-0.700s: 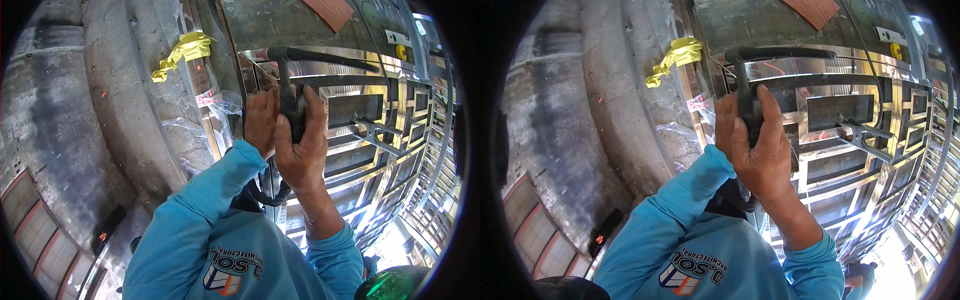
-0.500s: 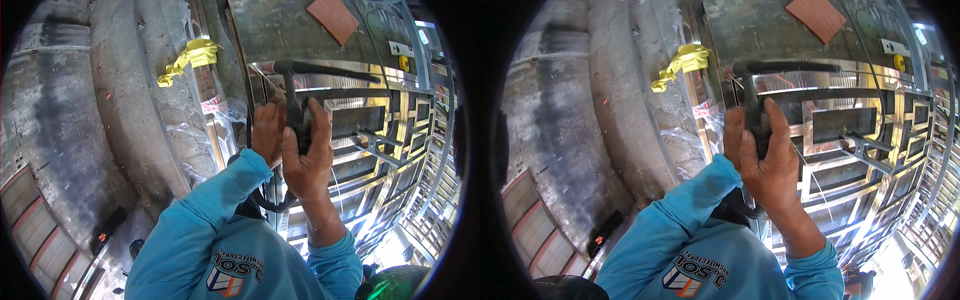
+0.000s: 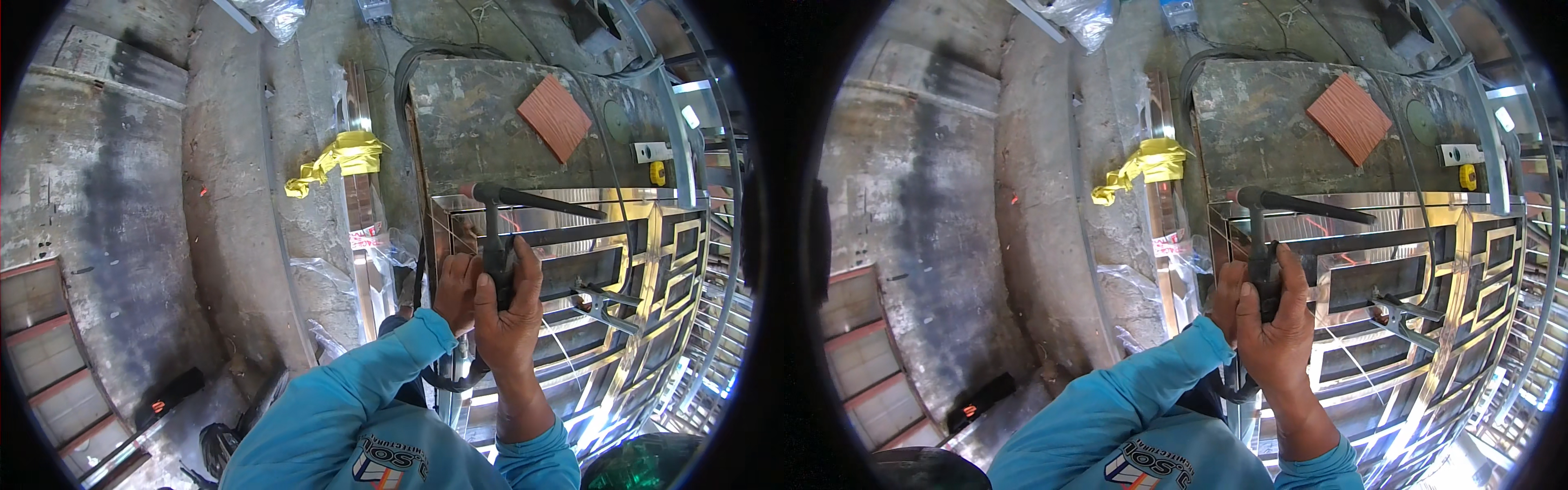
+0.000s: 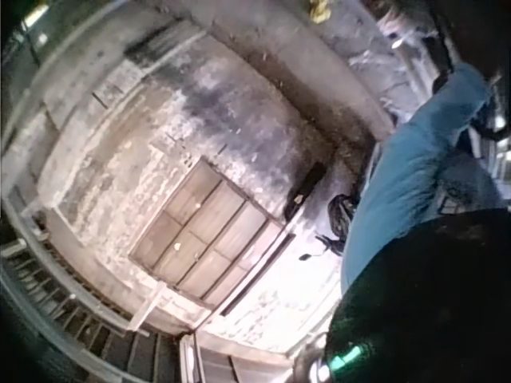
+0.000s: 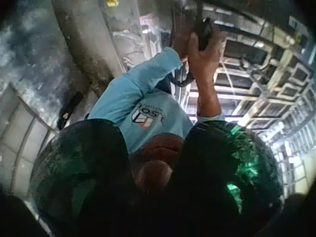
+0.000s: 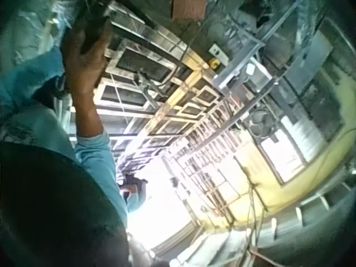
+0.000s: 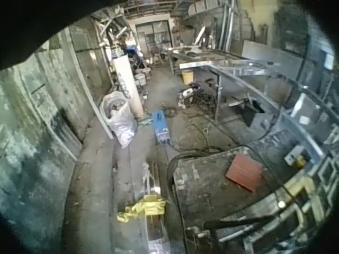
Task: The person welds components of a metal frame using a welding torch and welding wire.
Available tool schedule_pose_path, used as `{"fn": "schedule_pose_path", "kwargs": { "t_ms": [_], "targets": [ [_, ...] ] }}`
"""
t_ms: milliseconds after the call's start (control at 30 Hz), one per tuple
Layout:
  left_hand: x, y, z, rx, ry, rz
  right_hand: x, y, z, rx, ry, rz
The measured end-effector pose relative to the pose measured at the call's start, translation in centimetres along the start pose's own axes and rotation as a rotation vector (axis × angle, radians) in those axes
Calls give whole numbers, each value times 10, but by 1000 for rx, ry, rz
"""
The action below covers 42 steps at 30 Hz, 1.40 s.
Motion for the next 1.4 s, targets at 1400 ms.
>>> {"fn": "schedule_pose_path", "kwargs": {
  "t_ms": [1400],
  "targets": [
    [-23,61,-6,-30,-372,-1749,-9,10,3,-89,39,-182]
  ]
}}
Point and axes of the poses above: each hand's wrist, its own z-axis towards the middle knuckle, its own y-axis out of the palm, x = y × z, the point moved 6 cm from there along z, towards the middle knuckle, and after that the axes turned 13 degrees about z, right-handed, at the moved point
